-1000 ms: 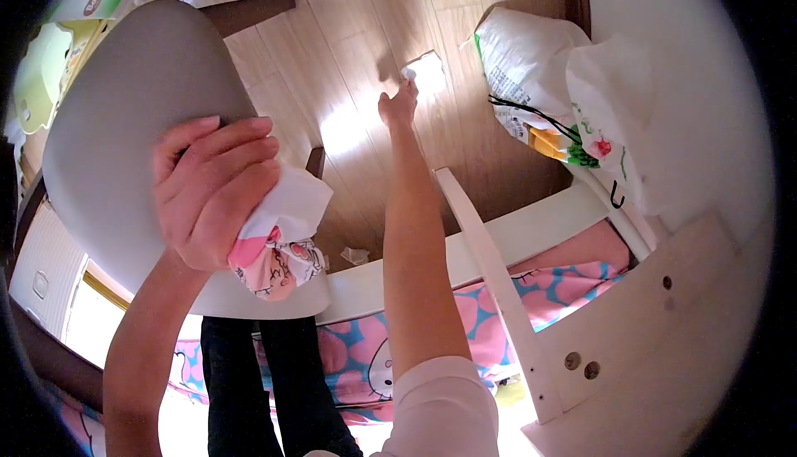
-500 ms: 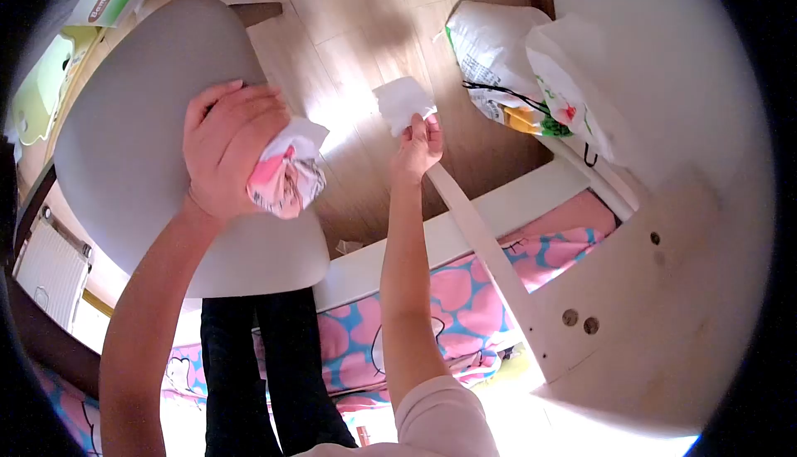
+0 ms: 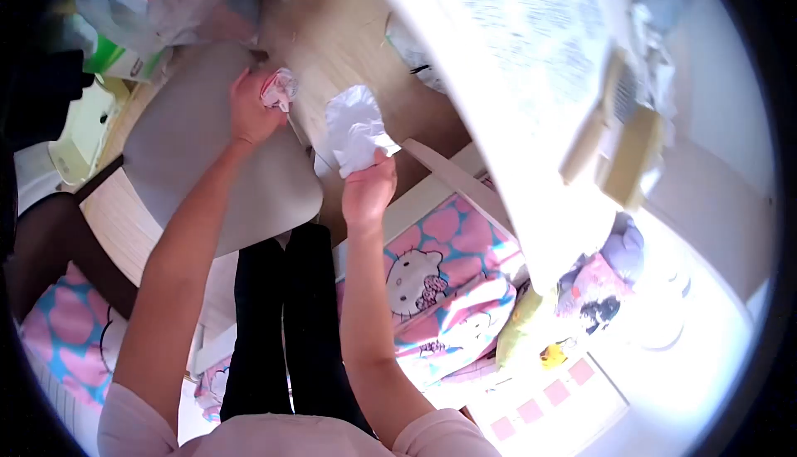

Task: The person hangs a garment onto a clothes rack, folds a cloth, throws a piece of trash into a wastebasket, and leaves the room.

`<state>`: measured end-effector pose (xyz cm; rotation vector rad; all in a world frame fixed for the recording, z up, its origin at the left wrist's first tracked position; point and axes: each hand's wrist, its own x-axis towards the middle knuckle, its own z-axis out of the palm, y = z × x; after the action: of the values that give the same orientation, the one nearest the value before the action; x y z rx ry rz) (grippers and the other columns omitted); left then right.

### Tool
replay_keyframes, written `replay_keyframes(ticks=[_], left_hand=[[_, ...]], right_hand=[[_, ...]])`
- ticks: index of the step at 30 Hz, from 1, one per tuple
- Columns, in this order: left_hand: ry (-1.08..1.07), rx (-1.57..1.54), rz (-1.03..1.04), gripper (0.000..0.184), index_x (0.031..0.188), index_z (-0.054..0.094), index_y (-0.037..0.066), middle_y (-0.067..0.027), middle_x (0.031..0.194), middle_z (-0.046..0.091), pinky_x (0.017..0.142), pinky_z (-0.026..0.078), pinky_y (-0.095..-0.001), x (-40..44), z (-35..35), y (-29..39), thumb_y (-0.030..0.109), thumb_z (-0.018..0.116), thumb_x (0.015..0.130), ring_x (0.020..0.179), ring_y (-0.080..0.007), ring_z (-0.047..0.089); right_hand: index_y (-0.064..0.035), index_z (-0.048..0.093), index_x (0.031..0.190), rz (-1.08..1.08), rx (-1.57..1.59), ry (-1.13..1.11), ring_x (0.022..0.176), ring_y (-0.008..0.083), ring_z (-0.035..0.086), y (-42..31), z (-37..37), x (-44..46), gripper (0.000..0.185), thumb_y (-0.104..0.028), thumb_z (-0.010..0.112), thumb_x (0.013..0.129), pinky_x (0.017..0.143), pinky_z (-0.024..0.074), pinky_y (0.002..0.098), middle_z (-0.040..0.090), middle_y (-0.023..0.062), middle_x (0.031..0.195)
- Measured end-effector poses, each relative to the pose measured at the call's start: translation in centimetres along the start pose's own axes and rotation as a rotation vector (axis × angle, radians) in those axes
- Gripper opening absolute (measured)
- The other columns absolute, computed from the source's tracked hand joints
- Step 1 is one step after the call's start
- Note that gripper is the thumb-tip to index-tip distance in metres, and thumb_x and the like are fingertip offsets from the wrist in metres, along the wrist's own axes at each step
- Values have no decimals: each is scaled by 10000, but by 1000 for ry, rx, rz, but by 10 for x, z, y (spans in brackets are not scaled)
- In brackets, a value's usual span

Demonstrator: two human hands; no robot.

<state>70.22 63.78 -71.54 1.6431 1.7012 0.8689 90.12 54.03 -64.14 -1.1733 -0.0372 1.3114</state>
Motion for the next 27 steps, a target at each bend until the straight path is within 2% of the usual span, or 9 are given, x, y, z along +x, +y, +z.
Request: replay_keyframes(ticks=[2,4,6,9,12,13,20,22,27], left_hand=[[-141,-640,-519,265,1055,639,59,-102,966,695,815,526,-366,-24,-6,52,174,701,824,865,-198,668],[-232,-1021,-803,277,1111,635,30,-87,1045,688,870,518,-375,-58,-30,104,209,642,900,1008,-196,659],[-132,-1552,-783,343,1189,601,13,-131,1116,674,959,514,-424,-93,-50,164,231,592,925,1059,-250,653],[-64,-1873,-970,399,1246,551,7,-163,1171,656,993,510,-490,-134,-103,239,260,561,937,1066,-300,649],[-144,-2116,-848,453,1301,537,35,-152,1296,608,1117,399,-562,-166,-143,279,337,488,967,1189,-331,590],[-150,-2140,-834,492,1331,531,47,-143,1315,604,1161,317,-606,-175,-154,287,375,450,973,1228,-343,567],[-192,-2111,-707,555,1372,506,80,-148,1343,580,1173,271,-627,-214,-219,346,471,436,984,1245,-332,558],[-182,-2133,-707,559,1383,498,73,-161,1344,577,1167,286,-619,-233,-233,356,460,453,981,1253,-338,551],[-131,-2134,-813,528,1364,491,27,-172,1345,568,1102,419,-452,-288,-252,359,350,530,948,1247,-327,552]], right_hand=[[29,458,1358,-25,51,3,1308,278,484,-24,20,-33,400,-201,363,1045,1134,360,427,513,130,1405],[11,518,1302,-117,-148,1,1197,270,579,-46,34,-75,318,-124,425,1028,1061,424,373,580,137,1333],[12,562,1228,-229,-568,-91,1143,250,614,-66,54,-119,248,-75,445,1028,1026,447,353,585,147,1344],[-1,631,1094,-454,-885,-347,1236,328,589,-97,79,-195,202,34,546,914,1021,456,358,564,197,1399],[-20,665,1035,-641,-1074,-484,1305,386,531,-126,94,-252,230,52,608,824,1052,449,403,569,217,1375],[-20,666,1031,-668,-1082,-508,1306,384,531,-136,99,-267,224,50,606,827,1055,447,407,571,213,1375],[-3,671,982,-668,-964,-621,1238,364,589,-188,124,-338,112,-7,624,881,1025,468,396,628,203,1288],[12,660,958,-649,-953,-578,1133,325,645,-187,122,-349,82,-44,656,898,929,513,368,664,197,1199],[7,647,1004,-472,-1109,-592,935,237,666,-200,106,-396,223,-104,761,848,798,534,312,667,140,1055]])
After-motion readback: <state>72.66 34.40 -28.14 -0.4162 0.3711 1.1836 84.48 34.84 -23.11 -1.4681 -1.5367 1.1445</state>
